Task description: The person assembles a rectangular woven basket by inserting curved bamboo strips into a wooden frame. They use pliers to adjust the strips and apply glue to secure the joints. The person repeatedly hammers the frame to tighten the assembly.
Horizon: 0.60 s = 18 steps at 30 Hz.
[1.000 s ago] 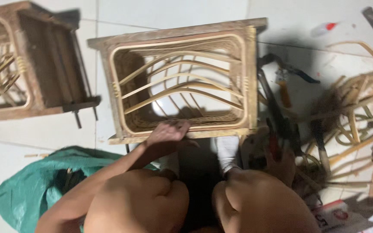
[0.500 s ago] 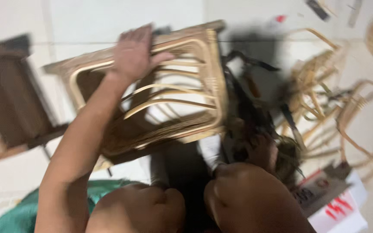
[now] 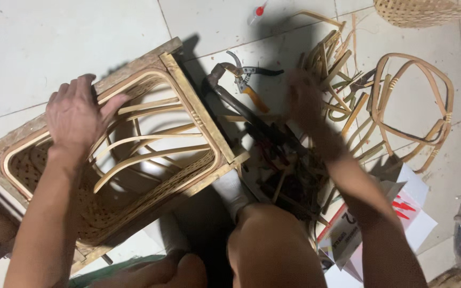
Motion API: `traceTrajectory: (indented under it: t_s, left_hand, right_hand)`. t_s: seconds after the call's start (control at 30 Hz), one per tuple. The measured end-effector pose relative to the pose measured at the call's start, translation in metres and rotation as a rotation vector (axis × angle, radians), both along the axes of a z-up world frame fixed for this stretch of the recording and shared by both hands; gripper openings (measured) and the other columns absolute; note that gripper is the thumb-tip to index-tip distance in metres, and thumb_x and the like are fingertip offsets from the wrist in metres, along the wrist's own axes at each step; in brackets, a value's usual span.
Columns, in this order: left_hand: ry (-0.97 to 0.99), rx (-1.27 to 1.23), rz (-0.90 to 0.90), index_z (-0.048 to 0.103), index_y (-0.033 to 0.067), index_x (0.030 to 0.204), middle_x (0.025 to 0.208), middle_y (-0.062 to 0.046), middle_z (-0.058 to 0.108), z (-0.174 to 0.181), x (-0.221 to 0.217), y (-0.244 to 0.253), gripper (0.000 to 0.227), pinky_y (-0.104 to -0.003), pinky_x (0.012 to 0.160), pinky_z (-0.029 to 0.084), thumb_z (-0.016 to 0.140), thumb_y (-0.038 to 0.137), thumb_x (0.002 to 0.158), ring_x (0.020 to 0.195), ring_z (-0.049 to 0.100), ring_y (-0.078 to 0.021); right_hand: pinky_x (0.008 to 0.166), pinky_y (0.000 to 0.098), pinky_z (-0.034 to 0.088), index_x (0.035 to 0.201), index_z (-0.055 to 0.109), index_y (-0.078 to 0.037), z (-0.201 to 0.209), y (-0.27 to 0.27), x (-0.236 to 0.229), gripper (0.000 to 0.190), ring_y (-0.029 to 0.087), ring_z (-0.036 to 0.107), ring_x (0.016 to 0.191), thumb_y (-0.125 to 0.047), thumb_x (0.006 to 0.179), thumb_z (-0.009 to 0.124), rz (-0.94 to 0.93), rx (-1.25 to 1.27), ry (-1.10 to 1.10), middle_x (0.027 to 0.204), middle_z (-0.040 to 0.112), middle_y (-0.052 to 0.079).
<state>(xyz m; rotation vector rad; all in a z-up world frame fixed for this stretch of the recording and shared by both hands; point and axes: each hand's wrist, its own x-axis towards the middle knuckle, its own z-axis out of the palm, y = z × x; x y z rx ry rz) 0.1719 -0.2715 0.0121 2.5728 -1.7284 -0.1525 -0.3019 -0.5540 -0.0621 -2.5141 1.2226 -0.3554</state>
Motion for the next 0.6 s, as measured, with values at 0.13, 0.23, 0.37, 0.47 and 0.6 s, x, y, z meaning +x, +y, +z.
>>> traceTrajectory:
  t_s: [0.13,0.23,0.37,0.47,0.6]
  left_hand:
    - [0.233,-0.299,-0.031,0.036,-0.0045,0.16,0.155,-0.034,0.051,0.052,-0.032,0.017,0.087,-0.061,0.126,0.024,0.038,0.065,0.108,0.15,0.044,-0.0434]
    - [0.228,-0.144,-0.092,0.024,-0.0017,0.162,0.169,-0.022,0.027,0.072,-0.08,0.053,0.1,-0.06,0.129,0.013,0.035,0.073,0.097,0.159,0.02,-0.0361]
    - [0.16,0.096,-0.155,0.009,0.0049,0.164,0.171,-0.02,0.01,0.045,-0.106,0.066,0.11,-0.054,0.128,0.008,0.028,0.082,0.089,0.158,0.006,-0.0316]
    - [0.132,0.133,-0.161,0.005,0.0056,0.165,0.172,-0.019,0.004,0.021,-0.098,0.062,0.111,-0.053,0.129,0.006,0.026,0.084,0.089,0.159,0.002,-0.0316]
    - [0.1,0.049,-0.195,0.003,0.0058,0.165,0.172,-0.019,0.003,0.01,-0.09,0.058,0.113,-0.052,0.13,0.006,0.027,0.086,0.089,0.159,0.0,-0.0319]
  right_hand:
    - [0.102,0.0532,0.045,0.133,0.062,0.004,-0.075,-0.135,0.047,0.036,0.042,0.058,0.118,-0.009,0.1,0.06,0.151,-0.299,0.19,0.126,0.062,0.026]
    - [0.108,0.0512,0.043,0.133,0.062,0.002,-0.115,-0.182,0.052,0.037,0.041,0.055,0.128,-0.009,0.097,0.062,0.242,-0.435,0.263,0.135,0.061,0.026]
    - [0.116,0.0497,0.041,0.129,0.066,-0.005,-0.117,-0.202,0.061,0.032,0.038,0.055,0.138,-0.009,0.098,0.065,0.316,-0.576,0.367,0.141,0.061,0.022]
    - [0.114,0.0517,0.044,0.122,0.069,-0.006,-0.077,-0.193,0.049,0.018,0.037,0.058,0.124,-0.009,0.105,0.064,0.291,-0.312,0.469,0.126,0.064,0.018]
    - [0.1,0.0467,0.047,0.126,0.065,-0.004,0.041,-0.165,0.059,0.023,0.033,0.059,0.113,-0.009,0.104,0.066,0.228,-0.304,0.148,0.119,0.065,0.016]
